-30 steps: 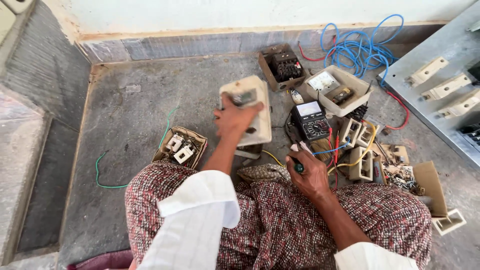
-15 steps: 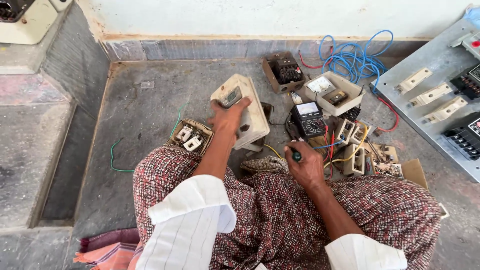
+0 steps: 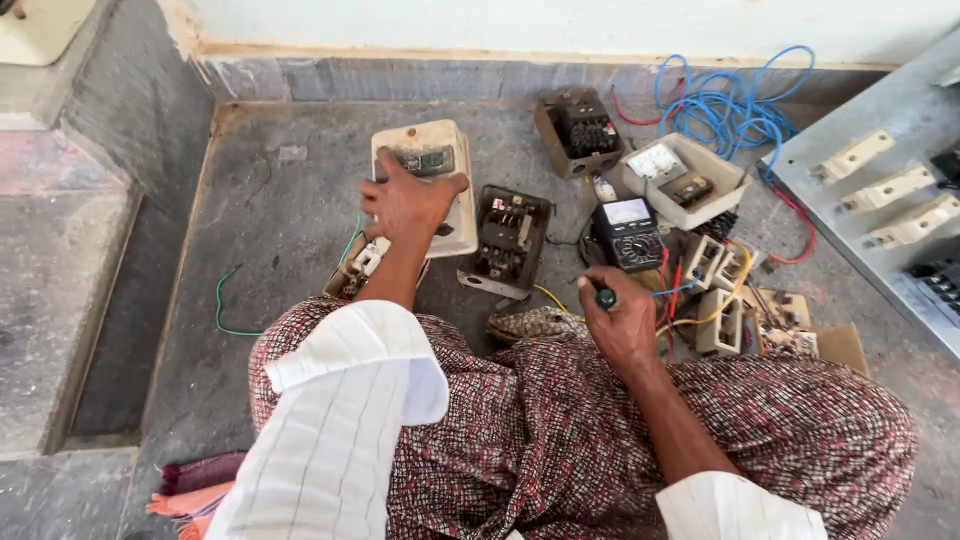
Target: The person disassembles and reassembles electrical switch components by hand, placing the mechanism into a metal enclosure and tightening screws with a screwdriver.
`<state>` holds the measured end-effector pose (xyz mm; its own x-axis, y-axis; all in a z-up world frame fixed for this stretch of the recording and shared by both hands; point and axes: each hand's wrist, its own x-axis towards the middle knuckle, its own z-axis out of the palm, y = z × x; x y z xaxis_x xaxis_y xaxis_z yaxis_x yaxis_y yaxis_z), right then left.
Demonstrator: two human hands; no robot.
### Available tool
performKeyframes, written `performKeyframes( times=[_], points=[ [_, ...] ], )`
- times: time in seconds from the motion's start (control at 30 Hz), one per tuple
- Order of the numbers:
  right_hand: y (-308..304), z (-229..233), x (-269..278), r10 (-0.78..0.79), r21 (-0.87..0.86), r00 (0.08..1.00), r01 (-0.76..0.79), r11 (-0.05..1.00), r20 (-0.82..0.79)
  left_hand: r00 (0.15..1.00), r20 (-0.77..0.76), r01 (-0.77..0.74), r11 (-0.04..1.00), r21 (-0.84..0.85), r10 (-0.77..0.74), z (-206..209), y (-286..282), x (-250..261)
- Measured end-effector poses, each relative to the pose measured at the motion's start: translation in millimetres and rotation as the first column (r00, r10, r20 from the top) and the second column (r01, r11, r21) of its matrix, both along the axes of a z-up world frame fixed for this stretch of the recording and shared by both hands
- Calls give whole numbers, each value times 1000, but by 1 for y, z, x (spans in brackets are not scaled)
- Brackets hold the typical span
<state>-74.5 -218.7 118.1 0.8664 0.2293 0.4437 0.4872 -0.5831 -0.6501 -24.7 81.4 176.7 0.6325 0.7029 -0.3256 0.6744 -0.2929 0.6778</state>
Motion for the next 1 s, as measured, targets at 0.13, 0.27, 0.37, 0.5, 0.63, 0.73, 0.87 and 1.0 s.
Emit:
performKeyframes(
  times=[0.13, 0.27, 0.37, 0.5, 0.63, 0.73, 0.87, 1.0],
  points=[
    [8, -11, 13, 45, -192, 996, -58, 980, -73, 997, -20, 75, 980, 186, -72, -23, 21, 10],
    [27, -12, 28, -2, -327, 972, -78, 942, -237, 984, -31, 178, 940, 290, -177, -44, 35, 28],
    [47, -19, 41, 42, -516, 959, -188, 836, -281, 974, -18, 219, 921, 323, -225, -54, 39, 41],
    [58, -39, 51, 83, -669, 950, -272, 692, -300, 964, 45, 237, 927, 291, -260, -66, 35, 61],
    [48, -58, 60, 111, -626, 986, -164, 763, -123, 956, 120, 233, 942, 243, -267, -79, 31, 83],
    [41, -58, 62, 79, -602, 992, -125, 789, -102, 956, 94, 249, 938, 243, -278, -89, 28, 98],
    [45, -54, 53, -68, -673, 979, -82, 735, -194, 959, 30, 270, 938, 219, -283, -107, 22, 109],
    [68, -58, 44, -95, -640, 981, -35, 768, -168, 960, -52, 278, 922, 269, -274, -131, 26, 118]
  ],
)
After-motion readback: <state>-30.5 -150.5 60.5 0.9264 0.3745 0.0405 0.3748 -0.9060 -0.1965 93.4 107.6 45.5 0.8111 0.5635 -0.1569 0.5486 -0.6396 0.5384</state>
